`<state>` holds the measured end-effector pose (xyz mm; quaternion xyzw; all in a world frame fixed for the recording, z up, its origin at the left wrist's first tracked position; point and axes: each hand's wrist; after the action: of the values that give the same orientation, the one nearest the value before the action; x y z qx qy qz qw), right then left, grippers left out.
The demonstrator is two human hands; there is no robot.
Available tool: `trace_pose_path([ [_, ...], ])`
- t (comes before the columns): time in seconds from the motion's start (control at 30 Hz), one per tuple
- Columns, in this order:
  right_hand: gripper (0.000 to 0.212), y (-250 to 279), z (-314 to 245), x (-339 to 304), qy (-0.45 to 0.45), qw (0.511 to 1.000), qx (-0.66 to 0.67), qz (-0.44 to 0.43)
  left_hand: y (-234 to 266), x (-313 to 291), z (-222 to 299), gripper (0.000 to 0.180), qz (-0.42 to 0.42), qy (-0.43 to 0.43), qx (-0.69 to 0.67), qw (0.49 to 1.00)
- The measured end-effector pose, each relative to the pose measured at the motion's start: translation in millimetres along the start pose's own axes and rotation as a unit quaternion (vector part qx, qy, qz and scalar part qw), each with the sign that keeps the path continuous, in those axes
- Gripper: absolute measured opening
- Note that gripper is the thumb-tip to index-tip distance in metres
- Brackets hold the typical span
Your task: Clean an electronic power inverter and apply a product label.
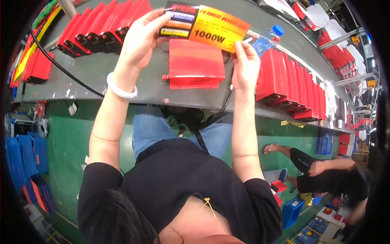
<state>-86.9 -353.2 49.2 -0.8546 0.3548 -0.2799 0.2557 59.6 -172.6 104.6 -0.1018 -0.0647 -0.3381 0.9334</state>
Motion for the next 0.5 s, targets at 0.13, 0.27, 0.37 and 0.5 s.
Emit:
trace_pose_path([
  [0.13, 0.016, -9.0, -15.8, -2.7, 0.104, 0.99, -0.085, -0.032, 2.8, 1.4, 12.0, 0.022, -0.081, -0.007, -0.035, 0.996],
  [0.27, 0.02, -12.2, -21.5, 2.6, 0.136, 0.984, -0.112, -0.016, 8.9, 24.4, -16.4, 0.016, -0.291, -0.173, -0.276, 0.899],
  [0.37, 0.022, -7.3, -25.9, 6.8, 0.143, 0.982, -0.122, -0.03, 25.7, 10.3, -1.6, 0.014, -0.151, 0.033, -0.129, 0.979],
  [0.5, 0.021, 5.9, -21.5, 15.3, 0.142, 0.981, -0.129, -0.027, 51.2, 18.3, -37.0, 0.013, -0.046, -0.073, -0.002, 0.996],
])
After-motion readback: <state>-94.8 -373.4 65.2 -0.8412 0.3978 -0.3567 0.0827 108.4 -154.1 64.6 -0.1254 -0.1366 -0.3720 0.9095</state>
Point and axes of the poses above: each hand's wrist, its own x-axis towards the middle knuckle, its own y-axis out of the back of the hand, z = x × y, and after that the axes turned 15 degrees about x, right-handed
